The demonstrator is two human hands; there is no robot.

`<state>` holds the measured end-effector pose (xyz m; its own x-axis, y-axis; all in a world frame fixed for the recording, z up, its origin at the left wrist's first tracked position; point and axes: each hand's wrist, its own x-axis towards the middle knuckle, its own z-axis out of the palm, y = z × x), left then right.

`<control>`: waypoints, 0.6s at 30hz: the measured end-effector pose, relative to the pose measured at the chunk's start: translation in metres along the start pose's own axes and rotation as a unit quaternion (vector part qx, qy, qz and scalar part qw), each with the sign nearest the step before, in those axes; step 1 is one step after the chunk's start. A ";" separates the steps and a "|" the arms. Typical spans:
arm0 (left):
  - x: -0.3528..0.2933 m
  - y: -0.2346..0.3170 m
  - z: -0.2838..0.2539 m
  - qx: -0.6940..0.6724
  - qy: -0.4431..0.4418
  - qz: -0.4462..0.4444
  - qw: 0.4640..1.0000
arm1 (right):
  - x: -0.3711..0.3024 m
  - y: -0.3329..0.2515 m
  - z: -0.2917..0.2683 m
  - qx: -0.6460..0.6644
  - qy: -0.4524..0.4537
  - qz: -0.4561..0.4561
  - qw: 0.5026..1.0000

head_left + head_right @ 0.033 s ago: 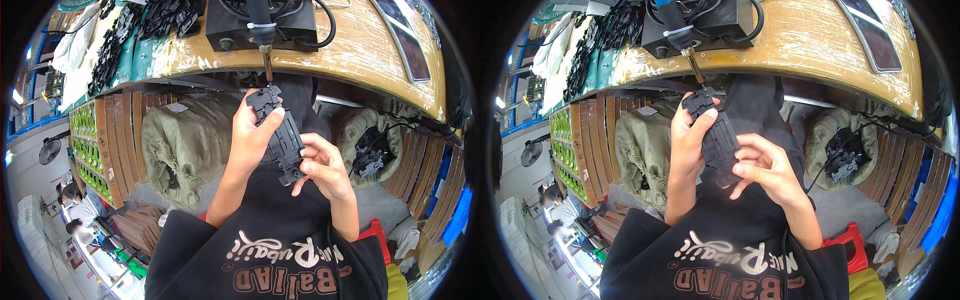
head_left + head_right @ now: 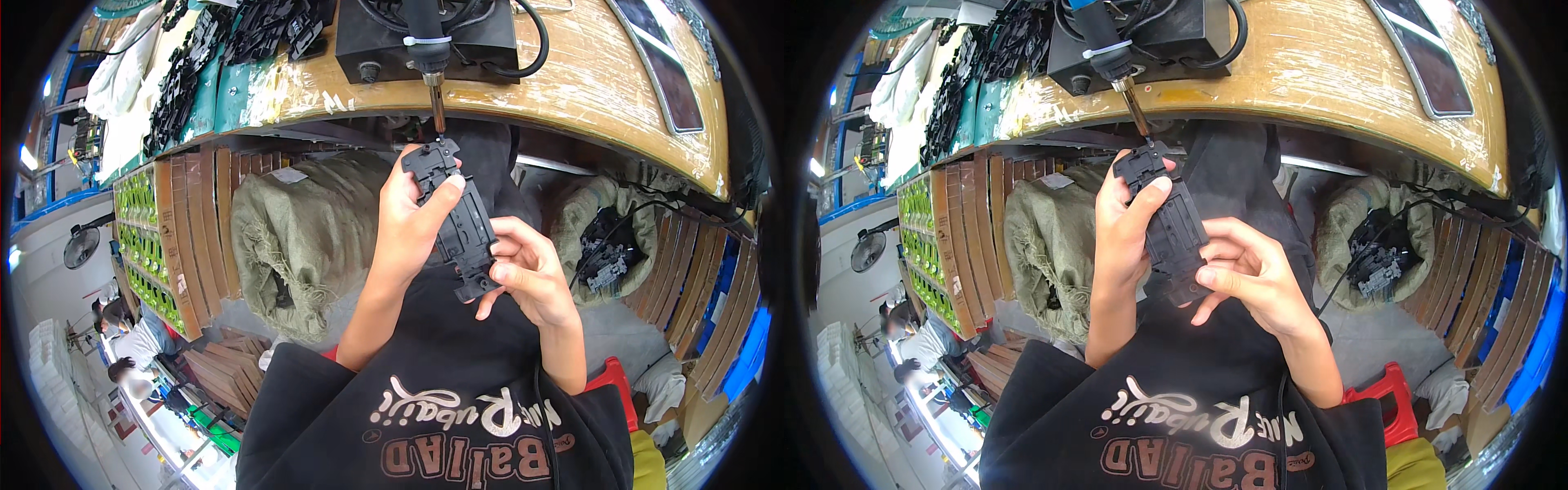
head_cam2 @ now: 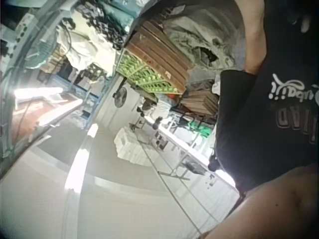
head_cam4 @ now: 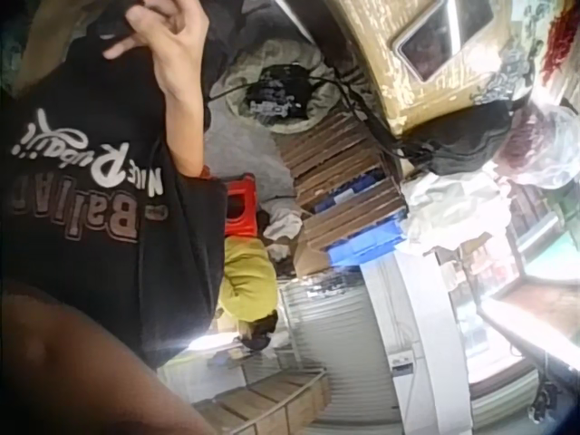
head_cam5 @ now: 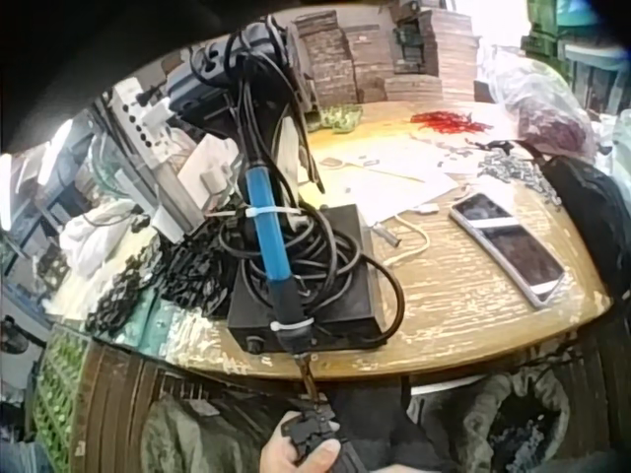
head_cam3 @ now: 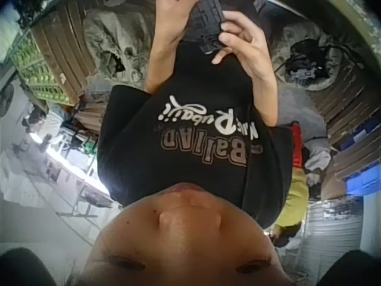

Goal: Assembling and screwing small plastic components at a manufacturing workstation.

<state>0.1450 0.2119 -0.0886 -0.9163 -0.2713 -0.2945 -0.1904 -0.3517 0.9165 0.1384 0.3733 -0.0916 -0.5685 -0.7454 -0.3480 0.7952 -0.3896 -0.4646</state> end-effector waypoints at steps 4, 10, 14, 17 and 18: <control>0.002 -0.002 -0.003 0.006 -0.006 0.008 1.000 | 0.002 0.003 -0.001 -0.006 -0.001 -0.006 1.000; 0.002 -0.004 -0.007 0.044 -0.025 0.043 0.998 | 0.005 0.013 -0.006 -0.042 0.028 -0.016 0.999; 0.006 -0.007 -0.008 0.069 -0.025 0.040 0.997 | 0.011 0.011 -0.010 0.008 0.015 0.010 1.000; 0.008 -0.007 -0.009 0.069 -0.018 0.033 0.997 | 0.013 0.008 -0.008 -0.009 0.010 0.012 1.000; 0.008 -0.007 -0.009 0.069 -0.018 0.036 0.997 | 0.014 0.008 -0.009 -0.011 0.005 0.008 1.000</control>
<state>0.1423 0.2037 -0.0996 -0.9410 -0.2575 -0.2197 -0.1687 -0.2059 0.9639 0.1353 0.3642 -0.1074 -0.5586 -0.7459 -0.3629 0.7989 -0.3662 -0.4771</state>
